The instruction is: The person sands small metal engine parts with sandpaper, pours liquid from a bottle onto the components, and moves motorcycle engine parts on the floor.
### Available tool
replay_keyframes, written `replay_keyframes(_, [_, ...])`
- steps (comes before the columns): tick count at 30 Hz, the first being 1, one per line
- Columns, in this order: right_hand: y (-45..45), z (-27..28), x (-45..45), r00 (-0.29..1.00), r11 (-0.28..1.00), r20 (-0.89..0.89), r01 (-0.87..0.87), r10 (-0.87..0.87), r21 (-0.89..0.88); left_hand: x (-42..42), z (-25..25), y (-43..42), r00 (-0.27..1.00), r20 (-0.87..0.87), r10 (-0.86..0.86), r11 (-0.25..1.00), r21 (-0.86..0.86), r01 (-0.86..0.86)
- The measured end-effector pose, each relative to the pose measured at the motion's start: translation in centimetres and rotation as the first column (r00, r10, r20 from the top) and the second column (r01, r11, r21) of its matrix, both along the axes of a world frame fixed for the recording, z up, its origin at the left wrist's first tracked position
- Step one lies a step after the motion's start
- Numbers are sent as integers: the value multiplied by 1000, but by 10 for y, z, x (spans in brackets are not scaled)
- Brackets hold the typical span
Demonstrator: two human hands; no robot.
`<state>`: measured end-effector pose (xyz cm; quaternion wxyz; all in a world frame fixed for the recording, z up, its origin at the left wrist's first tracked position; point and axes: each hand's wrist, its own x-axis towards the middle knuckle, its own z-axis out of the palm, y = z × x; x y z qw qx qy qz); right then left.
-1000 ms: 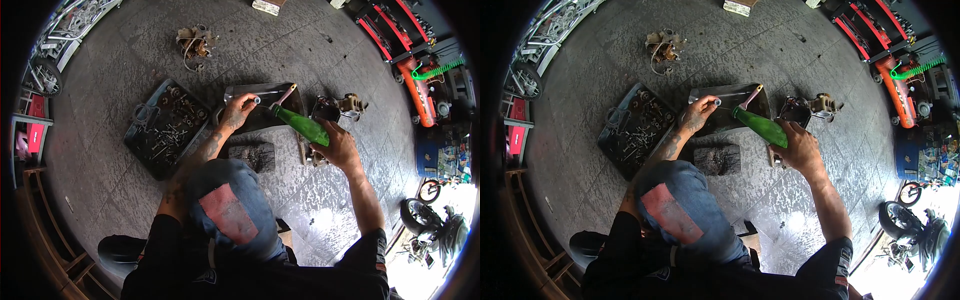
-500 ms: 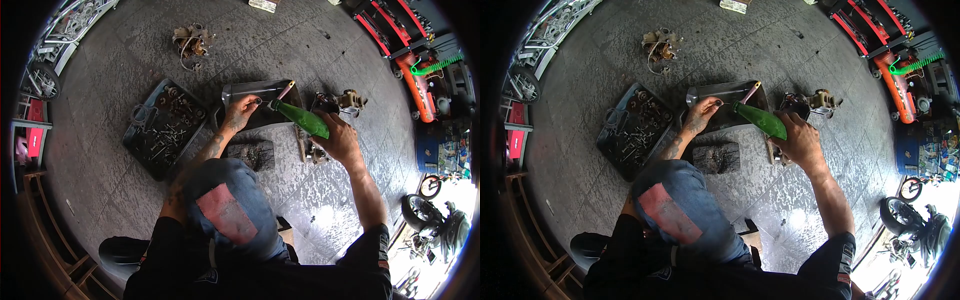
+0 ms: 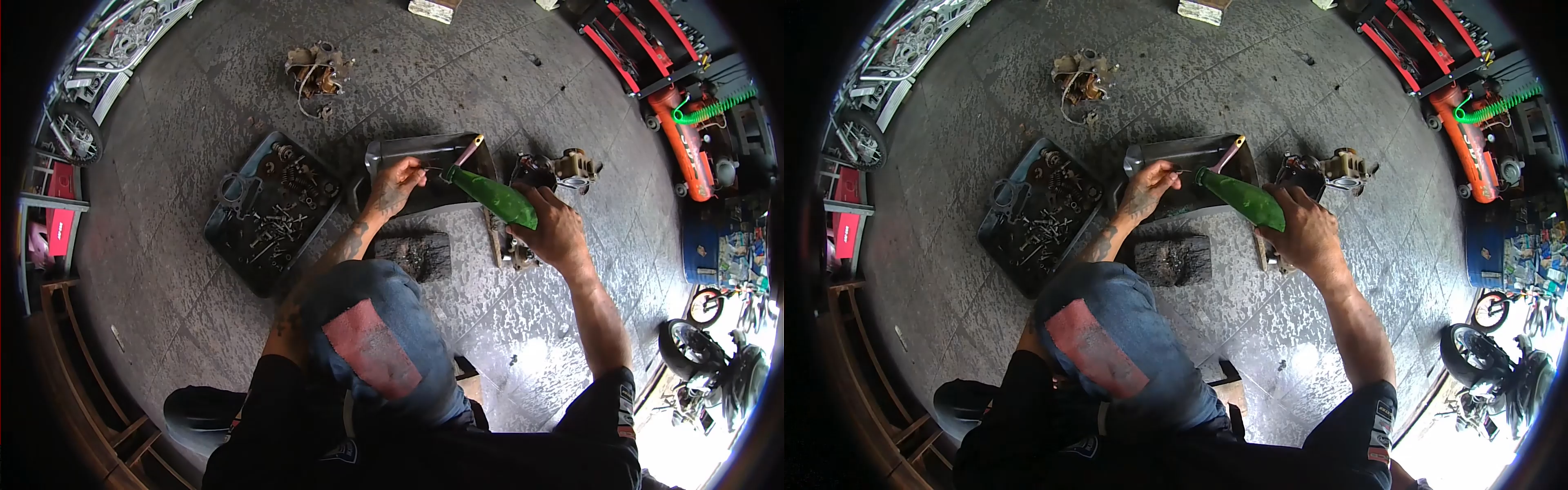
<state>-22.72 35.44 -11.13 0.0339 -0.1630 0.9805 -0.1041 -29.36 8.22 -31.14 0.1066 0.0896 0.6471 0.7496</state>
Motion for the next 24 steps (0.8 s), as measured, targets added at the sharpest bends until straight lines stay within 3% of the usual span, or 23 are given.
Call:
replay_keyframes(1, [0, 0, 0, 1000, 1000, 3, -1, 1, -3, -1, -2, -1, 1000, -2, 1, 1000, 0, -1])
replay_keyframes(3, [1, -1, 0, 1000, 1000, 7, -3, 3, -5, 0, 10, -3, 976, 218, 16, 990, -143, 15])
replay_keyframes(4, [1, -2, 1, 1000, 1000, 1, -5, 5, -19, 0, 9, -2, 976, 218, 17, 990, -143, 15])
replay_keyframes(6, [-3, 1, 1, 1000, 999, -5, -10, 9, -33, -1, 1, 2, 992, -86, 93, 912, -392, -120])
replay_keyframes(8, [-9, 8, 2, 994, 998, 94, 60, -61, 12, 1, 0, 3, 992, -91, 91, 910, -397, -120])
replay_keyframes(10, [-3, -1, 1, 998, 999, 43, 36, -36, -13, 3, 5, 3, 991, -97, 87, 908, -401, -119])
replay_keyframes(12, [0, -5, 1, 1000, 999, -10, 12, -12, -35, 4, 10, 3, 988, 155, -5, 986, -161, 30])
replay_keyframes(13, [0, -5, 0, 1000, 999, -16, 8, -8, -40, 6, 13, 3, 988, 154, -4, 986, -162, 29])
replay_keyframes(15, [1, -6, 0, 1000, 999, -25, 4, -5, -46, 8, 18, 4, 967, 241, -81, 996, -3, 84])
replay_keyframes(19, [-2, -1, 1, 999, 998, 22, 47, -46, -29, 9, 19, 7, 966, 251, -59, 997, -37, 70])
replay_keyframes(24, [-5, 2, 6, 994, 997, 89, 69, -67, -21, 7, 7, 11, 992, 125, 3, 1000, 16, -5])
